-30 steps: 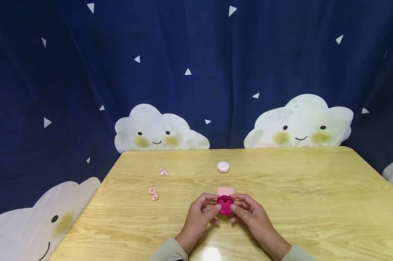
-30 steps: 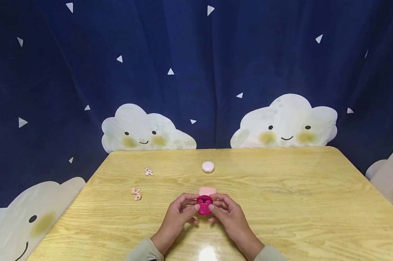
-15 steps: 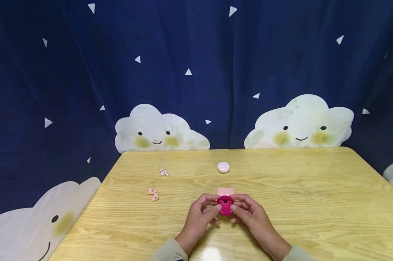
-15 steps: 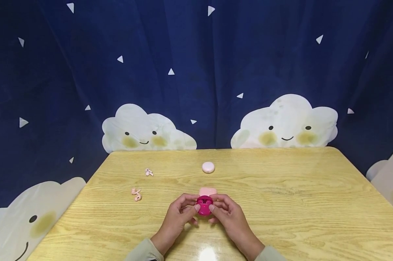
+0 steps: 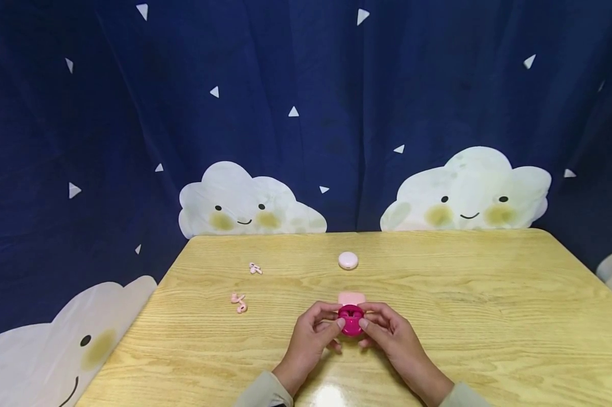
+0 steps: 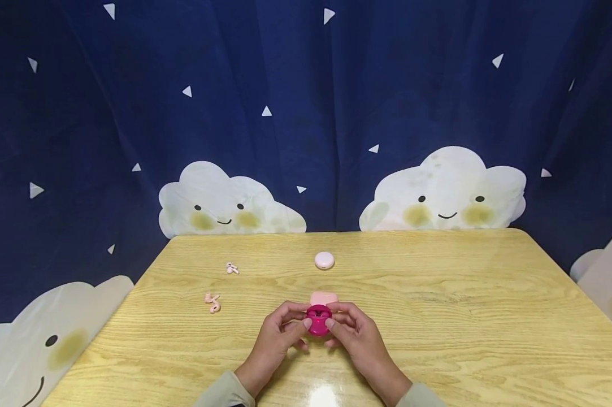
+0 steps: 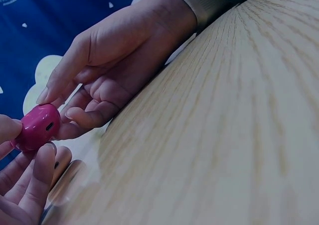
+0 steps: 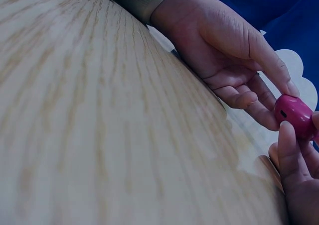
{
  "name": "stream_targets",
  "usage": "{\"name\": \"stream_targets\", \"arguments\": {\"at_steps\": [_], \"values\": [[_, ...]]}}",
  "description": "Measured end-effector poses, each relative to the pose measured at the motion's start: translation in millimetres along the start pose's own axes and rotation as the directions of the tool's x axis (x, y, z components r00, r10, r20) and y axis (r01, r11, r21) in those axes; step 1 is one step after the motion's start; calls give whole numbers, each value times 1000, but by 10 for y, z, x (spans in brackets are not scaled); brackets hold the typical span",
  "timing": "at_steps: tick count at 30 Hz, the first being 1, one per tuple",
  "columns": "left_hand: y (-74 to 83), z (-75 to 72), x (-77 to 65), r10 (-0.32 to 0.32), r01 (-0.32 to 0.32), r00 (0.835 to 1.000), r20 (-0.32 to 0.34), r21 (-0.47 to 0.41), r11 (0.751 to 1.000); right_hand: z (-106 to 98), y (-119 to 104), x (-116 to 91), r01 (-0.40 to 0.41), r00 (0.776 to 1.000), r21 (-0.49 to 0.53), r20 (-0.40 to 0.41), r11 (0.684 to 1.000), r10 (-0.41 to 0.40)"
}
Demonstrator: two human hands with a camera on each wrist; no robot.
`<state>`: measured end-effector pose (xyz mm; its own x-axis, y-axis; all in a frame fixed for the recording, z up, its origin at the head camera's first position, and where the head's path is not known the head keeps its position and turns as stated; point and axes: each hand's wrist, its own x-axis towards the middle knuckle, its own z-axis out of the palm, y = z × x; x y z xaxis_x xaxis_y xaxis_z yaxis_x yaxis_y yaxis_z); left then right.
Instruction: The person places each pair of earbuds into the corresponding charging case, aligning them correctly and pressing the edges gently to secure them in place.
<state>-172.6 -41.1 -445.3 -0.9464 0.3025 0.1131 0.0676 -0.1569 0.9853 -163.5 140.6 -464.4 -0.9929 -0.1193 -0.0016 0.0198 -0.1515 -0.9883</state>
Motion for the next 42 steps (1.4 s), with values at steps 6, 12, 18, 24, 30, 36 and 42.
{"name": "stream_targets", "arguments": {"at_steps": [6, 12, 18, 24, 30, 36, 42], "values": [[-17, -5, 7, -4, 4, 1000, 4, -3, 1000, -2, 3, -1, -2, 1000, -3, 0, 1000, 2], [-12, -7, 11, -11, 11, 1000, 6, 16, 1000, -9, 8, 2, 2, 1000, -3, 2, 1000, -2], [-7, -2, 3, -5, 5, 1000, 10, 9, 1000, -11, 10, 0, 1, 1000, -4, 7, 1000, -1], [-9, -5, 1, -1, 1, 1000, 12, 6, 1000, -11, 13, 6, 9, 1000, -1, 9, 1000, -9], [-1, -7, 5, -5, 5, 1000, 10, 19, 1000, -9, 11, 4, 16, 1000, -7, 11, 1000, -16], [-4, -13, 5, -6, 6, 1000, 19, 23, 1000, -9, 22, 3, 32, 999, -4, 13, 999, -32], [-1, -13, 2, 6, -7, 1000, 23, 28, 1000, -9, 23, 3, 40, 999, -7, 18, 999, -40]]}}
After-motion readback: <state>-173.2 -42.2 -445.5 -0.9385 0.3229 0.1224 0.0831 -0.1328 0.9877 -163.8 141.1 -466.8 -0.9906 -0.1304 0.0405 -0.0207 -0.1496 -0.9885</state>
